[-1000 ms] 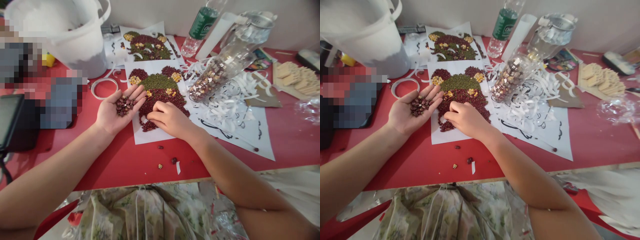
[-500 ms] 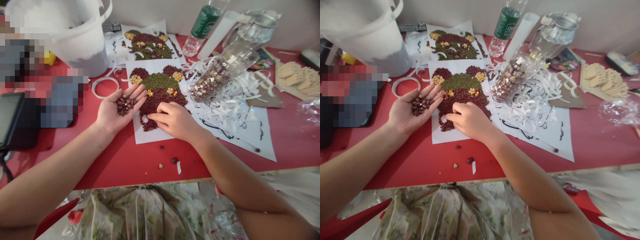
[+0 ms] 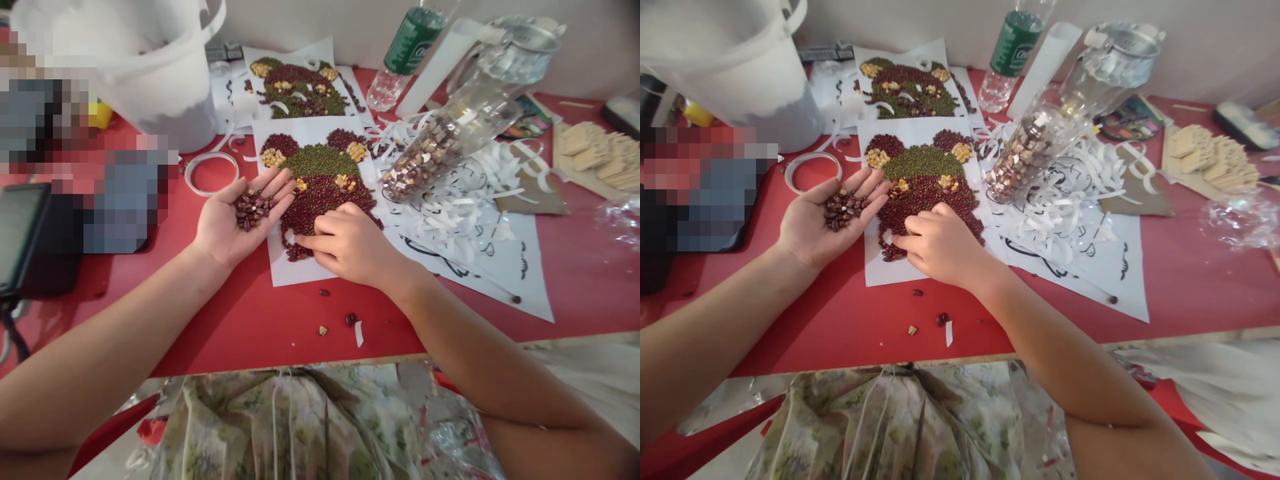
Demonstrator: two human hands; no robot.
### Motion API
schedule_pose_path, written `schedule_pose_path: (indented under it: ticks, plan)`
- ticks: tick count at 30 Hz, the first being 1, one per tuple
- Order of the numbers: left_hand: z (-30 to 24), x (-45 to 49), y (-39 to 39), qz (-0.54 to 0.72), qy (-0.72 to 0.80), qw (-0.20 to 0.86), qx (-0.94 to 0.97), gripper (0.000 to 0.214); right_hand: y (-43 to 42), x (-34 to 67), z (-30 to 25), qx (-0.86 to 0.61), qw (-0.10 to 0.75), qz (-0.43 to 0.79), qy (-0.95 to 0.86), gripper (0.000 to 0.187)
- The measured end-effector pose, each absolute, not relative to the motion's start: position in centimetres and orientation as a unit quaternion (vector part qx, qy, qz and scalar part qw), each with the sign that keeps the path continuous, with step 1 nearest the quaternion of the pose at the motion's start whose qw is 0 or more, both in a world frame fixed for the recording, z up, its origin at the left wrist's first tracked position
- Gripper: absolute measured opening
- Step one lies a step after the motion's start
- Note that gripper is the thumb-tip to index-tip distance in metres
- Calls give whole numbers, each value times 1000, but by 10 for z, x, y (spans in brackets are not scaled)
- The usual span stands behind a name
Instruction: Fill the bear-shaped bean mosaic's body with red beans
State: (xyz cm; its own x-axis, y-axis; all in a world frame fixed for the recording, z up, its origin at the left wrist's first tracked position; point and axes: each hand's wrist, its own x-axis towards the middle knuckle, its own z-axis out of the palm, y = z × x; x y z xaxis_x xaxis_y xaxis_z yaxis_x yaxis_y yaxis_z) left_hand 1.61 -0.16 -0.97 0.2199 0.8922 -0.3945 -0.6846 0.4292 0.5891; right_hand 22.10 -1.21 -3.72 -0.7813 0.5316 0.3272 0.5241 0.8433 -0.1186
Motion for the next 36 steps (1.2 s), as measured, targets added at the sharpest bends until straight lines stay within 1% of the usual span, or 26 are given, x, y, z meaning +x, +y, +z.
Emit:
schedule_pose_path:
  ticks: [3,5,7,10,13,17,22,26,30,36]
  plan:
    - [-9,17,-3,517,348,773,120,53,-12,222,-39,-279,195,27,-940,30]
    - [-9,19,-5,511,345,779,111,53,-12,223,-41,-282,222,53,-932,30]
    - [-9,21,-8,500,343,789,103,52,-13,223,-41,-286,270,76,-916,31]
    - [-7,25,-14,481,343,802,91,52,-16,222,-37,-297,350,80,-885,31]
    - [-4,29,-20,457,341,818,77,51,-21,218,-30,-298,388,59,-870,25]
    - [-1,33,-26,423,327,843,56,50,-26,215,-24,-314,396,37,-862,19]
    - [0,39,-32,401,335,852,27,51,-27,214,-21,-362,379,59,-850,20]
    - [-1,41,-33,381,356,853,18,49,-27,214,-22,-360,373,51,-854,16]
    - [-3,41,-34,366,323,873,13,45,-27,213,-24,-358,363,36,-859,12]
    - [-3,43,-34,348,334,876,15,42,-26,214,-23,-368,318,102,-868,9]
